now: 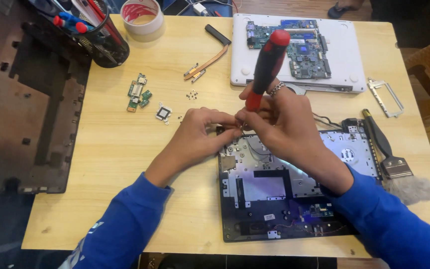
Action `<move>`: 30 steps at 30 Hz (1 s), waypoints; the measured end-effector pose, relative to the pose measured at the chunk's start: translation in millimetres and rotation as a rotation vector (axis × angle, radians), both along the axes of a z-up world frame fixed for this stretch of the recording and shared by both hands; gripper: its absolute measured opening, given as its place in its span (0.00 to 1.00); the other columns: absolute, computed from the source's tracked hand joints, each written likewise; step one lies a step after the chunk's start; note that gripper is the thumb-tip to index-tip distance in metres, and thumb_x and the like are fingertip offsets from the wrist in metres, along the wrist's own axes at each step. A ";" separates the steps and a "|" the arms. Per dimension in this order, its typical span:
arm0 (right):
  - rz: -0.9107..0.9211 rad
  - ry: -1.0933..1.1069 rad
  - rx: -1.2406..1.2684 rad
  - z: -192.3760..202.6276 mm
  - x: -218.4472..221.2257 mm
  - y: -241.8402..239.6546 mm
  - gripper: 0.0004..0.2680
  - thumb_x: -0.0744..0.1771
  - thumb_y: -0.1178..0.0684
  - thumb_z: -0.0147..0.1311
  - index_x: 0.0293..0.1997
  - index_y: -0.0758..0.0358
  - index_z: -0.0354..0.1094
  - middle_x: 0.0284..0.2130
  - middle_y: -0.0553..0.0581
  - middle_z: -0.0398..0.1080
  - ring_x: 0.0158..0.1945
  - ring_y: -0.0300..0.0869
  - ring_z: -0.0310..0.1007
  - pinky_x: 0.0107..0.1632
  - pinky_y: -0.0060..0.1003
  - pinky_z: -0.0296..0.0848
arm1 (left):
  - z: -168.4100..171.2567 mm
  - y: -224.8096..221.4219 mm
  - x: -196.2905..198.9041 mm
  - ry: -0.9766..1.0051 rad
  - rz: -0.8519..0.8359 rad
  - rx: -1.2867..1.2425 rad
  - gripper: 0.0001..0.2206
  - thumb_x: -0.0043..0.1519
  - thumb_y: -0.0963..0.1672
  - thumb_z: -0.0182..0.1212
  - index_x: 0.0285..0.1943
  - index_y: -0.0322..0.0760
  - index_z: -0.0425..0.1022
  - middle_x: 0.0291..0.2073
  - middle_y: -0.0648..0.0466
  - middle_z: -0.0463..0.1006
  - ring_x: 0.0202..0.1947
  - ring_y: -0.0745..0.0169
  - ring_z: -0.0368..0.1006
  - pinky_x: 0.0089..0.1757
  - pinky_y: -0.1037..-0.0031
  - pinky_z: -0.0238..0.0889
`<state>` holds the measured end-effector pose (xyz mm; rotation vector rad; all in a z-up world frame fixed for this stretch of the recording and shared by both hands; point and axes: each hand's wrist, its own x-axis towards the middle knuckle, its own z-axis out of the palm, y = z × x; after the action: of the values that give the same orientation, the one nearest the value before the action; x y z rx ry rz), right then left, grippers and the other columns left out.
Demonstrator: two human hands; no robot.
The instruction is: Disassembling a laptop to clean internal components using a screwdriver and a brush.
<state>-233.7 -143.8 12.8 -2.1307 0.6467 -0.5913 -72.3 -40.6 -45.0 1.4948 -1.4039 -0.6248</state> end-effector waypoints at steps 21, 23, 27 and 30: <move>0.057 -0.022 -0.095 -11.8 -0.4 -12.6 0.09 0.66 0.54 0.62 0.48 0.58 0.69 0.23 0.47 0.74 0.24 0.33 0.73 0.33 0.27 0.72 | -10.7 -2.4 0.0 0.077 0.046 0.008 0.07 0.57 0.43 0.70 0.42 0.40 0.85 0.32 0.54 0.86 0.30 0.71 0.76 0.33 0.78 0.66; 0.057 -0.036 -0.086 -13.3 0.0 -12.7 0.09 0.66 0.54 0.63 0.47 0.59 0.69 0.24 0.48 0.74 0.26 0.33 0.74 0.34 0.27 0.74 | -9.8 -3.0 0.1 0.068 0.052 0.017 0.07 0.57 0.43 0.70 0.42 0.40 0.85 0.32 0.53 0.86 0.30 0.70 0.76 0.33 0.78 0.66; 0.079 -0.039 -0.077 -10.1 1.0 -10.1 0.08 0.65 0.53 0.65 0.44 0.60 0.72 0.28 0.50 0.78 0.29 0.34 0.79 0.37 0.27 0.78 | -10.2 0.1 1.6 0.042 0.034 0.008 0.07 0.58 0.43 0.71 0.44 0.40 0.85 0.28 0.57 0.79 0.28 0.71 0.71 0.32 0.78 0.62; 0.170 -0.027 -0.149 6.9 0.3 -9.8 0.11 0.65 0.48 0.62 0.46 0.65 0.73 0.33 0.53 0.79 0.34 0.38 0.80 0.41 0.33 0.84 | -19.1 -1.7 3.8 -0.005 -0.039 -0.074 0.08 0.59 0.42 0.71 0.46 0.45 0.84 0.29 0.56 0.81 0.34 0.67 0.75 0.36 0.76 0.67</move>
<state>-233.3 -153.6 19.6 -2.2844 0.4125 -0.5890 -68.6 -42.3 -64.1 1.4142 -1.4476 -0.5876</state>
